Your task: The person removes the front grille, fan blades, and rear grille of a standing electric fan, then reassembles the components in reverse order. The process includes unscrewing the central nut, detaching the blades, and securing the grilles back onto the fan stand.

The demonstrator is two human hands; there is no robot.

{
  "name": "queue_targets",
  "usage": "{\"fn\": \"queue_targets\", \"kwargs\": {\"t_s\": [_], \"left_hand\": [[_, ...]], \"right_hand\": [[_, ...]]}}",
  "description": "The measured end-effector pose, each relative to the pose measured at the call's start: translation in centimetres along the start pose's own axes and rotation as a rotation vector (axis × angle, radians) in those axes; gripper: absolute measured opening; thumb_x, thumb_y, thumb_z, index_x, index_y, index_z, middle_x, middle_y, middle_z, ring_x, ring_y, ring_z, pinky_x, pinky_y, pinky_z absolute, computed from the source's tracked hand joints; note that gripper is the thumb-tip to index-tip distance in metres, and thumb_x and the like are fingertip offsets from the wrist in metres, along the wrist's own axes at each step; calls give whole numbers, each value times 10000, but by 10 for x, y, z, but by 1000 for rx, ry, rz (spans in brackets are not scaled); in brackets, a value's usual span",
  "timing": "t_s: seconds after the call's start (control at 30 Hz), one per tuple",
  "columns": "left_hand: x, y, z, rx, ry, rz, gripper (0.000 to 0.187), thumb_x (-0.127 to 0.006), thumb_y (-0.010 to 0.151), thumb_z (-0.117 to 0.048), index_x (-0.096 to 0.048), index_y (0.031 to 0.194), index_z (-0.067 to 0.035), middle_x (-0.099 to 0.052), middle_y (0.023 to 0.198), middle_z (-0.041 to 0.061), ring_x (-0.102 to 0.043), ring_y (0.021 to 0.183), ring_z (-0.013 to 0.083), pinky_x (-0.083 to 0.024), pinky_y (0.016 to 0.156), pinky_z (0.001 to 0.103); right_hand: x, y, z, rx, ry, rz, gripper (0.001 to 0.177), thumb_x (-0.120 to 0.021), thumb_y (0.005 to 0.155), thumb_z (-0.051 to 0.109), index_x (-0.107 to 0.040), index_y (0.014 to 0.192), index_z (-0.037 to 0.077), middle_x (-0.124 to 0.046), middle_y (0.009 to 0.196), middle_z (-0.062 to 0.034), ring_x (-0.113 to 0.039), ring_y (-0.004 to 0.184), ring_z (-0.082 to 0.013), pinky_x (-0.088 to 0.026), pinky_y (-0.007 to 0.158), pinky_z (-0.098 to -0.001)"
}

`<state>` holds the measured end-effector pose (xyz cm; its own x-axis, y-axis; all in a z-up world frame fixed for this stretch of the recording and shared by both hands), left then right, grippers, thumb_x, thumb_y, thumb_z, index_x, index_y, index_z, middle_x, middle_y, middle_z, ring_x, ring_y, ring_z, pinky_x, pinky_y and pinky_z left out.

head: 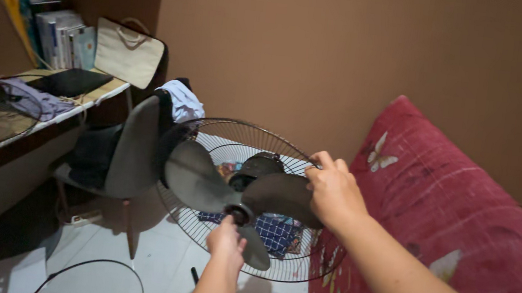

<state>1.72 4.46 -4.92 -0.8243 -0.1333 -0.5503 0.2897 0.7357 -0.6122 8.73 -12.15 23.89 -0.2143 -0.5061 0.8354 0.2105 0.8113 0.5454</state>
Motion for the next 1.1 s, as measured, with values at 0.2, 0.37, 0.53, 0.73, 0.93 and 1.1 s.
{"fn": "queue_targets", "kwargs": {"t_s": [0.2,0.37,0.53,0.73,0.93,1.1], "left_hand": [[2,-11,-7,-143,-99,59,178,-673,890,-261,-724,1030,-164,-653,994,-1,-579,865,131,-485,689,330],[-6,-21,-7,50,-52,19,316,-699,954,-303,-648,1126,-42,-610,1034,88,-570,880,207,-537,677,354],[-10,-23,-13,-100,-182,-7,291,-678,936,-271,-686,1161,-87,-625,1037,67,-586,884,177,-534,700,341],[-14,-26,-11,23,-154,16,323,-666,985,-289,-666,1163,-20,-651,1099,119,-626,930,231,-581,762,359],[-10,-43,-19,-106,-196,14,270,-633,946,-209,-642,1205,-135,-634,1190,62,-587,1054,198,-534,828,393],[-14,-26,-3,80,-205,21,359,-622,1022,-356,-586,1219,-58,-619,1215,143,-621,1051,251,-574,834,382]], "right_hand": [[-3,1,-1,9,-23,-5,190,-716,765,41,-742,950,69,-599,1299,-68,-606,1062,-331,-540,867,-452],[-6,1,-3,23,-18,-9,162,-716,772,42,-736,932,64,-603,1293,-64,-608,1053,-326,-544,864,-446],[-5,1,-3,19,-36,-3,146,-718,778,49,-732,923,61,-603,1277,-71,-606,1039,-335,-540,854,-455],[-3,0,-1,4,-28,3,165,-706,753,16,-731,910,62,-604,1285,-60,-609,1051,-324,-543,858,-447],[-3,-2,0,6,-20,-13,131,-705,756,13,-733,879,51,-600,1294,-59,-606,1058,-318,-543,863,-442],[-3,-2,0,7,-22,-3,141,-711,764,28,-732,902,52,-597,1284,-58,-601,1051,-319,-538,856,-448]]}}
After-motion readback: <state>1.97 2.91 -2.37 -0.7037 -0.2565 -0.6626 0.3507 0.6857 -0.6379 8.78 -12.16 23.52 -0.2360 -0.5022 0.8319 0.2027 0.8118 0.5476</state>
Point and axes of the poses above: each hand's wrist, its own y-axis towards the middle knuckle, its own x-axis out of the back of the hand, z = x × y, the point moved 4 cm from there along y, towards the middle knuckle
